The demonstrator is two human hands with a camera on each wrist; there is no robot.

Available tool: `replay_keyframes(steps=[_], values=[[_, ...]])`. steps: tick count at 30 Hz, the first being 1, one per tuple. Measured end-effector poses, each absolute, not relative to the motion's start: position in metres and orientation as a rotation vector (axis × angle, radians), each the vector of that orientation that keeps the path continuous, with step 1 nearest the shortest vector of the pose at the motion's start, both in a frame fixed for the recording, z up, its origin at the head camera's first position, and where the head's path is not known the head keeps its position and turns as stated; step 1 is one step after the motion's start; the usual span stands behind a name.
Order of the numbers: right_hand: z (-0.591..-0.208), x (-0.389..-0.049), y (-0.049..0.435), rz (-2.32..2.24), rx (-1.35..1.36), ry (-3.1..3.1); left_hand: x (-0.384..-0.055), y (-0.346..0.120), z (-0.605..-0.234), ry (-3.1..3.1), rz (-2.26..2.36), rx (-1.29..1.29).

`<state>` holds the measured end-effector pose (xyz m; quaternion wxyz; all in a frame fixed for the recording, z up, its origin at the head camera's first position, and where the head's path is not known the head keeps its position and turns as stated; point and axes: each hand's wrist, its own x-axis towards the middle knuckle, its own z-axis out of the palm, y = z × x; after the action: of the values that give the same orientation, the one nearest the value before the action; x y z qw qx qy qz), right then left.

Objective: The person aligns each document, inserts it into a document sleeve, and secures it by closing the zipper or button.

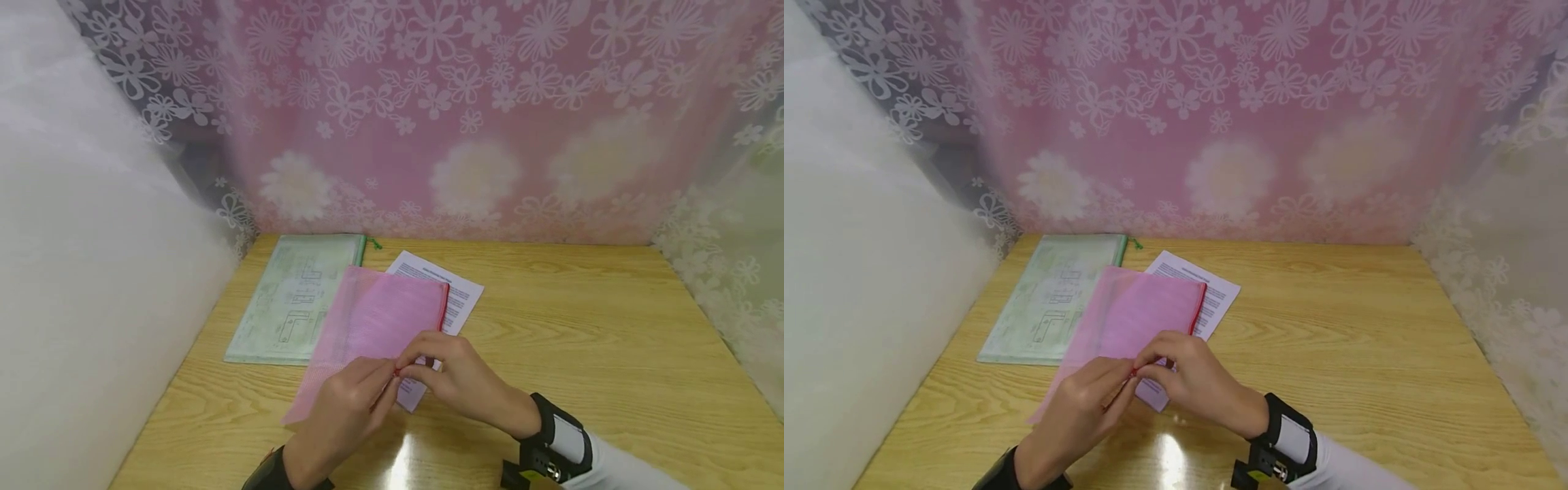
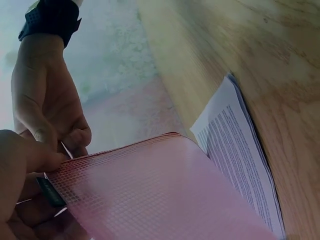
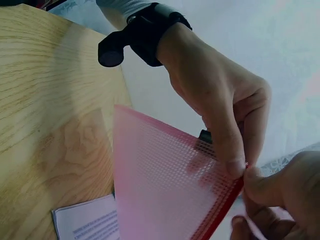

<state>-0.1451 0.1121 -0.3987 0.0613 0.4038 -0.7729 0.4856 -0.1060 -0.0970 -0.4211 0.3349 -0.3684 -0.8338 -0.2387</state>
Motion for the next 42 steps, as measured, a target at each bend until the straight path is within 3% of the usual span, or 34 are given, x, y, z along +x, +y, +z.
replay_keyframes(steps=[12,42], values=[[-0.383,-0.147,0.111,1.267,1.0,-2.762,-0.109,-0.099,-0.424,-2.082,-0.618,-0.953],[-0.428,-0.196,0.132,1.115,0.888,-2.788,-0.103,-0.104,-0.422,-2.097,-0.632,-0.973]])
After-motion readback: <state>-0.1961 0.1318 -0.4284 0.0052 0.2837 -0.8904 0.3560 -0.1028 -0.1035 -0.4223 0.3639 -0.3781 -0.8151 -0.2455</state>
